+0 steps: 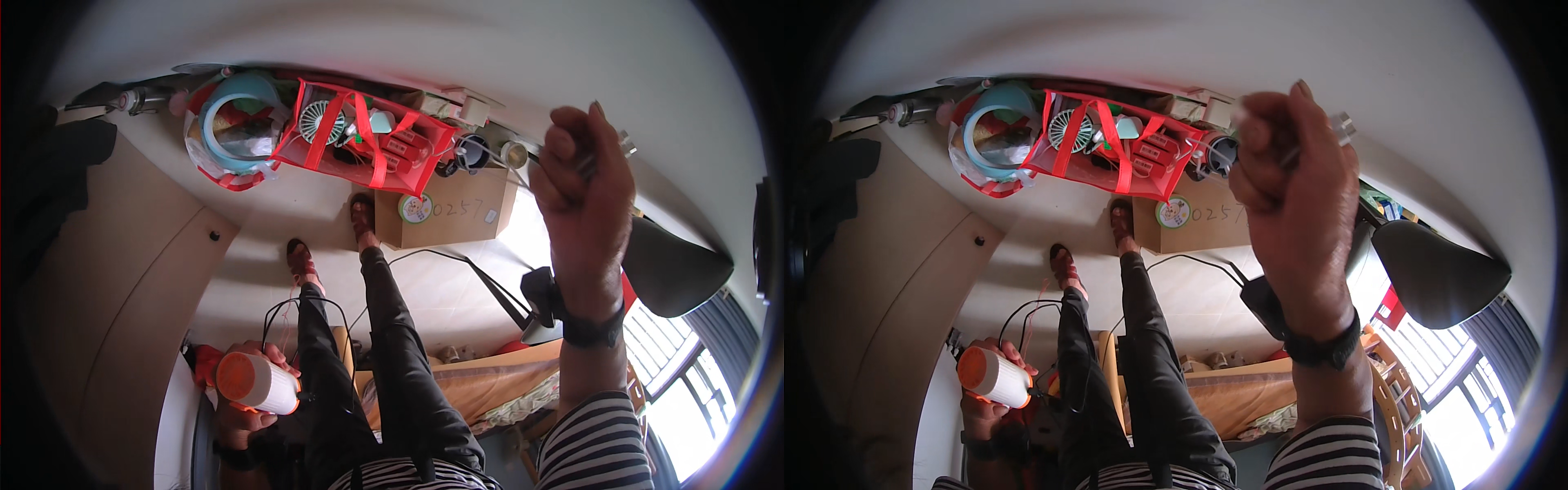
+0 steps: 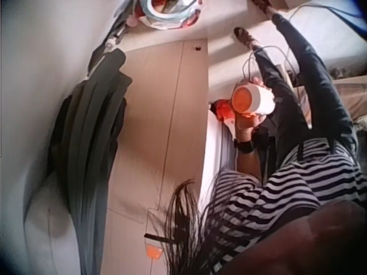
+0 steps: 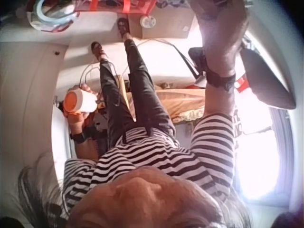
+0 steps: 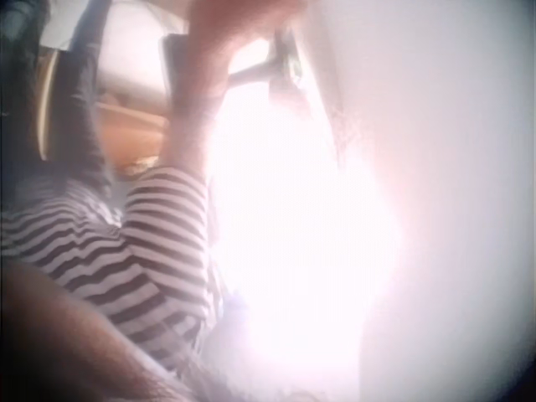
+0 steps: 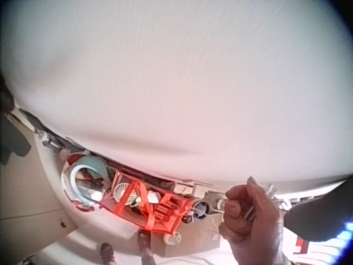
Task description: Replacing or inspecting a small white and orange electrical component or fan-like device and managing its wiring.
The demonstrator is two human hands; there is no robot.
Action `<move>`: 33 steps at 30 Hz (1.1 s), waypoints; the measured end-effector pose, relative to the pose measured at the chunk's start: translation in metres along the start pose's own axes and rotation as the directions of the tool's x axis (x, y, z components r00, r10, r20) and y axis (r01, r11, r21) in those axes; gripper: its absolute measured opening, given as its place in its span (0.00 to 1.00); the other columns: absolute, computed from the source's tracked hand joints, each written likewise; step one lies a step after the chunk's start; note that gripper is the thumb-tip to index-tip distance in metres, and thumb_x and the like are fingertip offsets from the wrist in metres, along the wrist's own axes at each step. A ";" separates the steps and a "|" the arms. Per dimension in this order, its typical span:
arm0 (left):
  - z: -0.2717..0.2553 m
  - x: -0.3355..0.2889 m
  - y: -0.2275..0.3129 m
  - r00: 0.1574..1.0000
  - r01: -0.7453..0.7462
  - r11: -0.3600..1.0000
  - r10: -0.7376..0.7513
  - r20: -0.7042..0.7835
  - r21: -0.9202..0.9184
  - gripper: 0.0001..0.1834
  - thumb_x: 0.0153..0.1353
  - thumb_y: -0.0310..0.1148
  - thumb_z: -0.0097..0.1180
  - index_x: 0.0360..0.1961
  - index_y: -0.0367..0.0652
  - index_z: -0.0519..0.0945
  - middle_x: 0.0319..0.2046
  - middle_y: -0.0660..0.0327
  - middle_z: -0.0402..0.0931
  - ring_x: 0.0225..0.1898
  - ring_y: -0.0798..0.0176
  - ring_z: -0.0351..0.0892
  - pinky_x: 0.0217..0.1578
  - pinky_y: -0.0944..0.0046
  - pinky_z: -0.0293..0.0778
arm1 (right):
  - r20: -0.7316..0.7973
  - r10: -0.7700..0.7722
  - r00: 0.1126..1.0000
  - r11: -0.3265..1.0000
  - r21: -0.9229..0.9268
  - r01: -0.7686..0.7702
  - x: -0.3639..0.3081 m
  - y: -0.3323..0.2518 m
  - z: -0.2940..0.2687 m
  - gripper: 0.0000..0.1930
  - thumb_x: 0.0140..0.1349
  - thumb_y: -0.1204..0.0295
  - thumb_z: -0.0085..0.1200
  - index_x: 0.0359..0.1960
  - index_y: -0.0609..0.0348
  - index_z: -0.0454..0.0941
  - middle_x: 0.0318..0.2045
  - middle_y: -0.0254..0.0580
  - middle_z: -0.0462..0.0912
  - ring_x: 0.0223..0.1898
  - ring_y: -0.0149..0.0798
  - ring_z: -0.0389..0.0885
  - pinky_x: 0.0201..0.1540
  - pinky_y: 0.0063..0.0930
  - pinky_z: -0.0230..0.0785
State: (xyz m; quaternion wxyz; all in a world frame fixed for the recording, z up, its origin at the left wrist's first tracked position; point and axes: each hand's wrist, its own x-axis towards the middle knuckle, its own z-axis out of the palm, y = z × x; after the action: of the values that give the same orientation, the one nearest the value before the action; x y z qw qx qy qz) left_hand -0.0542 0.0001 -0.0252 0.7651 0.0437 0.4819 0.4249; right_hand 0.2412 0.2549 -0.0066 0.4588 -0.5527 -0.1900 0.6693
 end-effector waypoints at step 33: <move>0.015 0.008 0.001 1.000 -0.004 0.995 0.007 -0.027 0.103 0.36 0.36 0.41 0.71 0.42 0.42 0.61 0.39 0.59 0.60 0.42 0.62 0.67 0.43 0.53 0.72 | -0.295 -0.033 0.955 0.904 -0.417 -0.098 0.006 0.083 -0.031 0.30 0.61 0.48 0.37 0.27 0.68 0.75 0.19 0.41 0.75 0.17 0.30 0.72 0.22 0.24 0.69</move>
State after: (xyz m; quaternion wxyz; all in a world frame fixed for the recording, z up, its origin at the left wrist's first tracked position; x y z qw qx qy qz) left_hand -0.0419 0.0109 -0.0227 0.7540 0.0786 0.5134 0.4021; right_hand 0.2367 0.2097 -0.0826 0.3385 -0.7364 -0.2518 0.5290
